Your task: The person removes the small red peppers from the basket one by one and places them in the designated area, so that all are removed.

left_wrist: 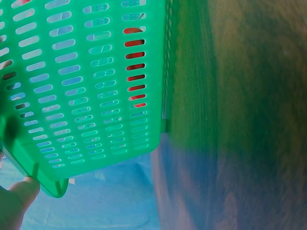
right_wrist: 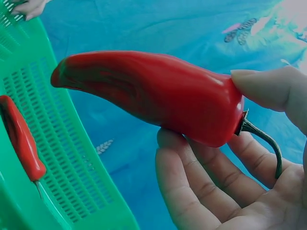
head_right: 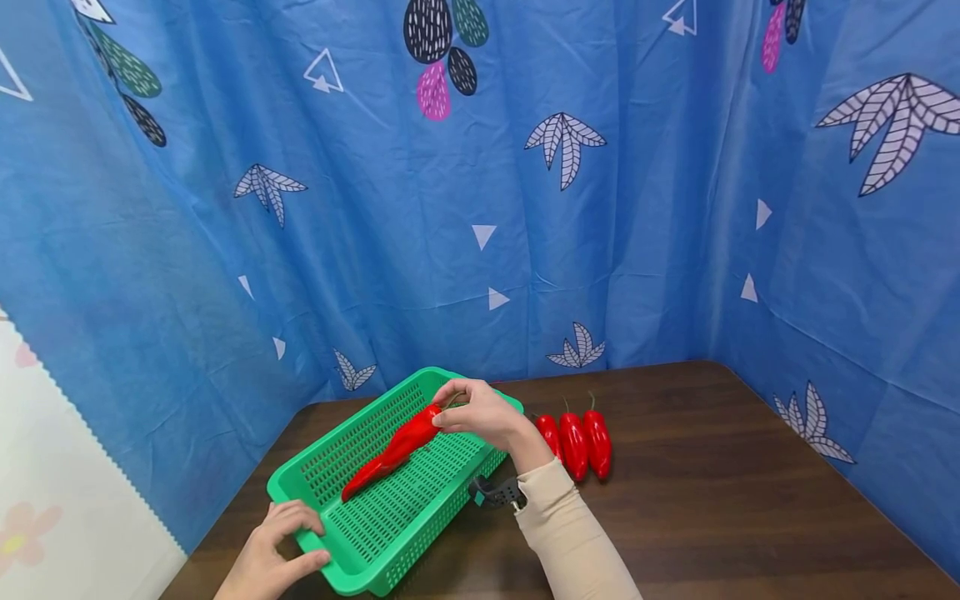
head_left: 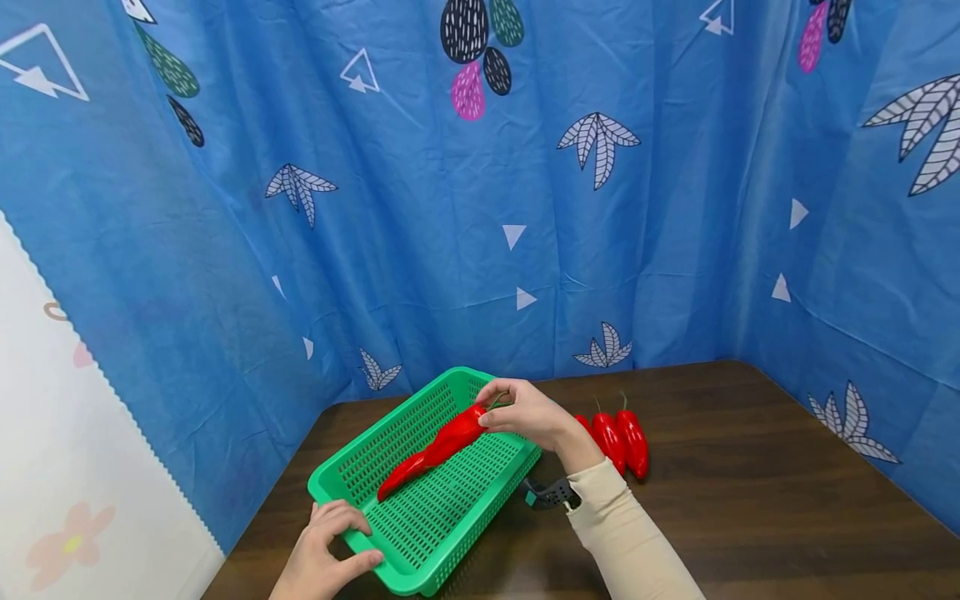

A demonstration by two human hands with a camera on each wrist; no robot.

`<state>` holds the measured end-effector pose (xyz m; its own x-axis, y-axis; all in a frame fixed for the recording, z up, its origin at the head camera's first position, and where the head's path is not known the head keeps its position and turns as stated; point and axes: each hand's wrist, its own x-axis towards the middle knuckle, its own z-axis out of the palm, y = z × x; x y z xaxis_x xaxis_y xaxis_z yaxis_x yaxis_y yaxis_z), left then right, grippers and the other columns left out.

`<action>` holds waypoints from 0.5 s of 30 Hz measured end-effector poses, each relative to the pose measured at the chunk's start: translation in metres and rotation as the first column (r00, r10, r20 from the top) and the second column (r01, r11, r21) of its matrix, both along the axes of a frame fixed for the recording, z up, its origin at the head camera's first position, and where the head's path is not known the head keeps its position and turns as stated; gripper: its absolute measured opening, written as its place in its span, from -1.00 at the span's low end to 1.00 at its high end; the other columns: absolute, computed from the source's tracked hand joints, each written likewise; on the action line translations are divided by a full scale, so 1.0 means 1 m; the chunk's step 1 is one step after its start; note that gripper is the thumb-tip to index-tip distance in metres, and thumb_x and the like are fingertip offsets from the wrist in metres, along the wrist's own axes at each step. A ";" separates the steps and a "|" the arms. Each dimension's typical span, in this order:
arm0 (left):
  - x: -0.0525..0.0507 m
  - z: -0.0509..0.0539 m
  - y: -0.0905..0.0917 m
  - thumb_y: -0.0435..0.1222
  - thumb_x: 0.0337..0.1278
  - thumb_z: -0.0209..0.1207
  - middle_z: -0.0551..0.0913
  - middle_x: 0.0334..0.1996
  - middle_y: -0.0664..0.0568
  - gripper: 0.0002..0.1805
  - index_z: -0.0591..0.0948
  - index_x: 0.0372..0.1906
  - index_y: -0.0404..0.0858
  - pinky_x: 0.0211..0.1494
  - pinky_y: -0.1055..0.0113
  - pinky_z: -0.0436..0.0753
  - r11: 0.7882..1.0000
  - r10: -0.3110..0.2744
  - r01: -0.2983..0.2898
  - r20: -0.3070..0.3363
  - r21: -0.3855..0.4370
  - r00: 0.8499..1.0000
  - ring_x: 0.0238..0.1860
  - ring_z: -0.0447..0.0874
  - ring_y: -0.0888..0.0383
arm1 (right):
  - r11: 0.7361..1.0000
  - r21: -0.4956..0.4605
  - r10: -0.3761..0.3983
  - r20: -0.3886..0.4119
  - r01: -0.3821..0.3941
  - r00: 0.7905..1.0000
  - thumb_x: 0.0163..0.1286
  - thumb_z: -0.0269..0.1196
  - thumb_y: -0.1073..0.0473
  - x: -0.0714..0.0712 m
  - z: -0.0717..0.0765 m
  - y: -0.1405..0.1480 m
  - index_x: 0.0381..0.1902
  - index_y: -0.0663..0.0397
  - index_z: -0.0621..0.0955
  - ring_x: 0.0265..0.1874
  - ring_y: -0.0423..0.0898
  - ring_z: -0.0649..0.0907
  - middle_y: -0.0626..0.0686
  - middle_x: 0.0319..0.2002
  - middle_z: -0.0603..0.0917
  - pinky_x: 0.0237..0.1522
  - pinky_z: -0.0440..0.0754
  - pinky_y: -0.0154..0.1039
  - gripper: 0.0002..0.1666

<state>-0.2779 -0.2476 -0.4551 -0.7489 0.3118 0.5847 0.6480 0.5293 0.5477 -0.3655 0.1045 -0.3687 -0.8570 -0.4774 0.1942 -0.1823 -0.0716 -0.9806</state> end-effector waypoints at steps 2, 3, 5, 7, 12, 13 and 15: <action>0.000 0.000 0.000 -0.37 -0.18 0.53 0.59 -0.35 0.35 -0.68 0.62 -0.39 0.01 0.20 -0.61 0.03 1.000 0.003 -0.003 0.002 0.001 1.000 -0.22 0.43 0.36 | 1.000 -0.003 -0.005 -0.011 0.005 1.000 0.33 0.30 0.36 0.001 0.000 0.006 -0.01 0.25 0.52 -0.10 0.03 0.70 0.17 -0.04 0.54 0.11 0.72 0.06 -0.70; 0.000 0.001 0.000 -0.37 -0.18 0.53 0.58 -0.35 0.35 -0.68 0.62 -0.39 0.01 0.20 -0.61 0.03 1.000 0.005 -0.005 0.003 0.001 1.000 -0.22 0.43 0.36 | 1.000 -0.004 -0.006 -0.019 0.006 1.000 0.33 0.31 0.35 0.001 0.000 0.009 0.00 0.26 0.52 -0.10 0.03 0.70 0.17 -0.04 0.54 0.11 0.72 0.08 -0.69; 0.000 0.001 0.000 -0.37 -0.18 0.53 0.58 -0.35 0.35 -0.69 0.62 -0.39 0.00 0.20 -0.54 0.08 1.000 0.008 -0.008 0.006 0.001 1.000 -0.23 0.42 0.35 | 1.000 -0.011 -0.008 -0.036 0.008 0.999 0.33 0.32 0.32 0.002 -0.001 0.015 0.03 0.27 0.52 -0.10 0.03 0.70 0.16 -0.04 0.55 0.10 0.72 0.07 -0.66; 0.000 0.001 0.000 -0.37 -0.18 0.52 0.58 -0.35 0.35 -0.69 0.62 -0.39 -0.01 0.20 -0.49 0.09 1.000 0.010 -0.010 0.007 0.000 1.000 -0.24 0.41 0.35 | 1.000 -0.026 -0.001 -0.044 0.000 0.999 0.32 0.33 0.31 0.003 -0.001 0.021 0.06 0.27 0.51 -0.08 0.02 0.69 0.14 -0.04 0.56 0.13 0.71 0.10 -0.62; 0.000 0.001 0.000 -0.38 -0.19 0.52 0.59 -0.35 0.34 -0.69 0.63 -0.38 -0.02 0.21 -0.48 0.12 1.000 0.010 -0.010 -0.002 -0.003 1.000 -0.21 0.42 0.36 | 0.996 -0.082 0.031 -0.022 -0.032 0.999 0.34 0.32 0.29 0.004 -0.002 0.033 0.11 0.18 0.51 -0.05 -0.01 0.68 0.06 -0.07 0.61 0.14 0.72 -0.02 -0.60; 0.000 0.001 0.000 -0.38 -0.19 0.53 0.59 -0.35 0.34 -0.69 0.63 -0.38 -0.02 0.21 -0.45 0.14 1.000 0.010 -0.010 -0.005 -0.005 1.000 -0.21 0.43 0.36 | 0.995 -0.097 0.035 -0.013 -0.036 0.999 0.34 0.31 0.30 0.004 -0.003 0.036 0.09 0.14 0.52 -0.06 -0.02 0.68 0.04 -0.08 0.62 0.12 0.74 -0.08 -0.62; 0.000 0.000 0.000 -0.38 -0.20 0.53 0.59 -0.36 0.35 -0.69 0.63 -0.38 -0.03 0.20 -0.31 0.18 1.000 0.009 -0.009 -0.013 -0.010 1.000 -0.21 0.43 0.36 | 0.990 -0.134 0.050 0.000 -0.050 0.999 0.36 0.29 0.31 0.004 -0.004 0.040 0.05 0.10 0.55 -0.05 -0.04 0.68 0.02 -0.08 0.64 0.10 0.75 -0.16 -0.68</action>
